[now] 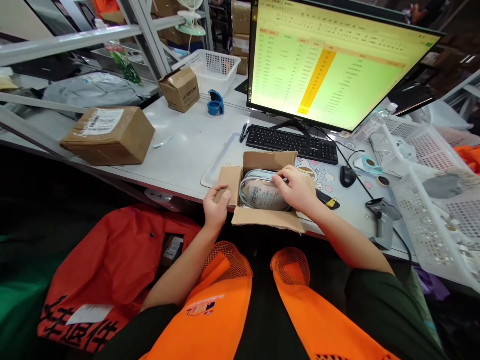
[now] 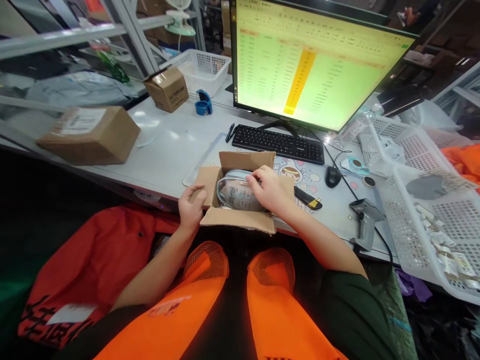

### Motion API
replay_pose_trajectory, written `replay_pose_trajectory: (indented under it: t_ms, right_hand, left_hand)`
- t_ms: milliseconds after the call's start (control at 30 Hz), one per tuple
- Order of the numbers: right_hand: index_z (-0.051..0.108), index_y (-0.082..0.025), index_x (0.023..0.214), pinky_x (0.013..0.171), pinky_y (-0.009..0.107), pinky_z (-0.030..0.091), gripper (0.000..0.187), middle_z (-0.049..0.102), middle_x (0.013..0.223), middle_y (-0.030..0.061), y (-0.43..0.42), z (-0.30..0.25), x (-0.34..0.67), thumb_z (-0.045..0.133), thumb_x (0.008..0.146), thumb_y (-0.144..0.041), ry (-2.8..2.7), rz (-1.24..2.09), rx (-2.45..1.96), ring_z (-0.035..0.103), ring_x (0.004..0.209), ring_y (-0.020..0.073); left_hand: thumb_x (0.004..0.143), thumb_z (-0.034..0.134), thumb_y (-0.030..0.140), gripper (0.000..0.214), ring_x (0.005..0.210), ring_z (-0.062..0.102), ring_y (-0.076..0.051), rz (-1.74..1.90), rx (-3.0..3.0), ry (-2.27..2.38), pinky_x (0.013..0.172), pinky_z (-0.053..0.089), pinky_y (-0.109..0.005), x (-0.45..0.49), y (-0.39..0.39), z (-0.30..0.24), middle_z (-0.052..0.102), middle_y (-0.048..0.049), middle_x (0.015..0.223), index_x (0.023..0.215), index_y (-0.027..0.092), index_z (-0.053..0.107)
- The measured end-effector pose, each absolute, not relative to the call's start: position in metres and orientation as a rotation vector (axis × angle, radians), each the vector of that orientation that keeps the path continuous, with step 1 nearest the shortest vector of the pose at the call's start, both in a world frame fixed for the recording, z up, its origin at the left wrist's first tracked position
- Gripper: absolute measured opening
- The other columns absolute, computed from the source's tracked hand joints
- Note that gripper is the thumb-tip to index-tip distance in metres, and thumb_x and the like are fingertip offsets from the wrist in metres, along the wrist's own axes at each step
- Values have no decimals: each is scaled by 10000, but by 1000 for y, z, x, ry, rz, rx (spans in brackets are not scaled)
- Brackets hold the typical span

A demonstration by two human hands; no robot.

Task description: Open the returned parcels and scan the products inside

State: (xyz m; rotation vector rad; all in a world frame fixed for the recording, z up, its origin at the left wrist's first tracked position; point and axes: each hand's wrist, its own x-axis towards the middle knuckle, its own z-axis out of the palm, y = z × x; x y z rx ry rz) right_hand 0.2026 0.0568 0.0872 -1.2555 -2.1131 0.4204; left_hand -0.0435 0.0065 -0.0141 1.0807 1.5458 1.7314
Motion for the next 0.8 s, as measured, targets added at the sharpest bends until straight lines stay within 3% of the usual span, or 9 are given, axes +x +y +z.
replay_pose_trajectory:
  t_ms: [133,233,300,367,433,567,633,700,800]
  right_hand:
    - [619,-225,886,1038,500,528,228,698,1217,139,66,82,206,659,975,-431,-2230,377,-1233,644,1184,309]
    - [601,-228,956,1153,585,465,327,554,1570,180,61,79,214,832,848,-433,-2346,504,-1121,525,1445,365]
    - [582,-226,946,1168,594,454,335,482,1650,191,52,78,217,860,819,-365,-2414,555,-1098,495,1490,371]
    - [565,-226,919,1146,587,470,313,518,1623,190,43,79,216,851,812,-295,-2456,542,-1095,533,1451,370]
    - [567,-228,930,1084,553,511,300,625,1503,177,36,80,214,839,806,-255,-2442,487,-1092,613,1335,354]
    - [624,-228,1060,1012,495,523,258,690,1390,159,33,94,213,795,871,-272,-2384,242,-951,663,1192,321]
    - [640,-227,1093,1016,486,514,214,673,1429,158,33,110,212,754,932,-310,-2400,119,-843,660,1199,315]
    - [644,-225,1104,1050,478,507,190,652,1467,150,30,130,207,716,978,-347,-2417,69,-771,646,1249,308]
    - [641,-230,1186,1157,499,463,216,598,1534,120,28,159,197,652,1034,-382,-2440,100,-733,581,1387,300]
  left_hand:
    - [758,717,529,392,877,723,-236,1746,1065,1574,808,605,-347,-42,6,-19,744,-82,933,943,184,720]
    - [772,702,513,366,836,713,-220,1759,1048,1609,785,602,-335,-39,6,-22,734,-73,904,932,185,716]
    - [781,704,514,368,833,718,-225,1756,1055,1616,789,609,-342,-39,6,-22,738,-79,904,934,180,718]
    - [803,712,532,384,898,740,-256,1729,1120,1618,848,626,-381,-43,6,-20,759,-106,955,949,177,728]
    - [831,734,551,404,1139,738,-324,1686,1298,1631,1017,604,-460,-52,5,-11,766,-166,1181,995,182,743]
    - [866,771,617,624,1641,330,-398,1474,1931,1574,1318,311,-601,-80,4,32,439,-191,1705,1343,225,683]
    - [798,826,689,948,1671,235,-426,1267,2199,1443,1333,225,-663,-88,8,60,347,-204,1754,1568,238,508]
    - [666,909,736,1196,1663,218,-475,1126,2340,1362,1322,162,-726,-91,16,82,386,-218,1725,1636,242,412]
    - [609,959,711,1102,1534,462,-472,1250,2236,1245,1284,286,-717,-86,36,93,605,-190,1511,1511,245,532]
